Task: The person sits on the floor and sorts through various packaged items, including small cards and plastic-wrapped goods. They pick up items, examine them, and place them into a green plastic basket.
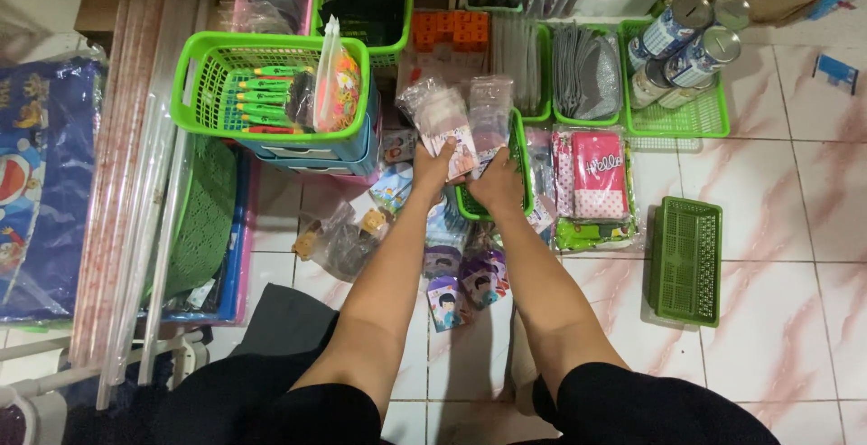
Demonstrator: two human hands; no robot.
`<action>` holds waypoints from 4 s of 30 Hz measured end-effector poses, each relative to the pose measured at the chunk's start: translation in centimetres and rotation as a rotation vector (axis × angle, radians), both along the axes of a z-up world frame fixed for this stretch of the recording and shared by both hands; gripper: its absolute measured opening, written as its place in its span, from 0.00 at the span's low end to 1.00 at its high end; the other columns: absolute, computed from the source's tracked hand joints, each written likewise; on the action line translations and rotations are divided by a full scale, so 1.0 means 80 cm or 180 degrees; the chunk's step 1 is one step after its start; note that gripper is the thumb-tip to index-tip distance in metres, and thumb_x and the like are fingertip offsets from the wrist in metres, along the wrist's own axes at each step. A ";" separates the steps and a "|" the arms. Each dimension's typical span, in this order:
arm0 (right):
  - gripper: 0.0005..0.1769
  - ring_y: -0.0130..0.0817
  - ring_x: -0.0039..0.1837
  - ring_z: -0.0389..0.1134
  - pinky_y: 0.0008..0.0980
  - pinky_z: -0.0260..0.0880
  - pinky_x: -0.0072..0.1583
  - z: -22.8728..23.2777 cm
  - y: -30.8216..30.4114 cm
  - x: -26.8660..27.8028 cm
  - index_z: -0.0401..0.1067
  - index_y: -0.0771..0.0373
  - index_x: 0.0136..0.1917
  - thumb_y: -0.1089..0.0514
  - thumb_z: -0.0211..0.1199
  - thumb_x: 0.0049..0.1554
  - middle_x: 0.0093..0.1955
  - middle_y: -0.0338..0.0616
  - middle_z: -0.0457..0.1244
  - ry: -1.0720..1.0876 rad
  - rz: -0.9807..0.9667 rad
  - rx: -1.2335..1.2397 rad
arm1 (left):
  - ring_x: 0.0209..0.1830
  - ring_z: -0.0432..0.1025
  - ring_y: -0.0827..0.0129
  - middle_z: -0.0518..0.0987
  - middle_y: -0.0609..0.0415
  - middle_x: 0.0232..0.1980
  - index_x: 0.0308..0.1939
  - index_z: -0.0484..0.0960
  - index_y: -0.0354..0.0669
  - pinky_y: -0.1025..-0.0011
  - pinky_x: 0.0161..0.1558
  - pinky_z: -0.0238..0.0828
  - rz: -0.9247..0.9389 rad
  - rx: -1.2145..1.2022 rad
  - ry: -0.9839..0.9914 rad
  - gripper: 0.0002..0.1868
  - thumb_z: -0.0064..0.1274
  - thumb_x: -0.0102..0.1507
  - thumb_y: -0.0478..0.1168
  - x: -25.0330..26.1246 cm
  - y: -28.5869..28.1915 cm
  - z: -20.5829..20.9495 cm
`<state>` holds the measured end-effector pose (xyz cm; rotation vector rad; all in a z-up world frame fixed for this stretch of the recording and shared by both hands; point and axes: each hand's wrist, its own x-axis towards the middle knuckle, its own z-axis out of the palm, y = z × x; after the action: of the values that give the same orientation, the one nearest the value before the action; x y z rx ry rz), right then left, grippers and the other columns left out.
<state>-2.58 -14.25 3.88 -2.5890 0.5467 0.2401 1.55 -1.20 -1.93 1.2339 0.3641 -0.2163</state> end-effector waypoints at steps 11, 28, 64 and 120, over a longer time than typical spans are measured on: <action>0.47 0.69 0.59 0.66 0.55 0.69 0.60 -0.060 -0.010 0.002 0.49 0.68 0.65 0.52 0.79 0.48 0.60 0.73 0.60 -0.0364 0.0133 -0.0070 | 0.35 0.79 0.62 0.79 0.47 0.50 0.61 0.67 0.41 0.64 0.21 0.80 0.0039 0.0082 -0.0004 0.28 0.60 0.64 0.48 0.005 0.003 -0.007; 0.47 0.62 0.62 0.67 0.48 0.69 0.63 0.004 -0.053 0.036 0.59 0.68 0.64 0.58 0.81 0.36 0.59 0.66 0.64 -0.0073 0.0237 0.0286 | 0.35 0.78 0.59 0.82 0.49 0.47 0.62 0.73 0.41 0.65 0.23 0.79 0.0001 -0.0130 -0.0170 0.26 0.59 0.63 0.48 0.024 0.005 0.024; 0.13 0.48 0.42 0.72 0.44 0.73 0.47 -0.093 -0.087 0.016 0.69 0.65 0.44 0.64 0.71 0.48 0.38 0.52 0.67 -0.1061 0.0029 0.0702 | 0.40 0.78 0.59 0.78 0.51 0.49 0.58 0.69 0.42 0.60 0.27 0.81 0.0256 0.0384 0.0125 0.23 0.55 0.61 0.41 0.006 0.003 0.030; 0.55 0.66 0.66 0.61 0.55 0.65 0.64 -0.071 -0.019 0.047 0.37 0.67 0.80 0.60 0.71 0.51 0.69 0.68 0.55 -0.0565 -0.0064 0.0068 | 0.62 0.73 0.54 0.78 0.44 0.62 0.65 0.70 0.34 0.64 0.62 0.65 0.0162 0.1066 -0.0596 0.29 0.59 0.63 0.41 0.022 -0.009 -0.017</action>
<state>1.16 -15.75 -1.84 -2.5505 0.5025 0.0088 3.29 -1.92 -3.27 1.5593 0.2749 0.0064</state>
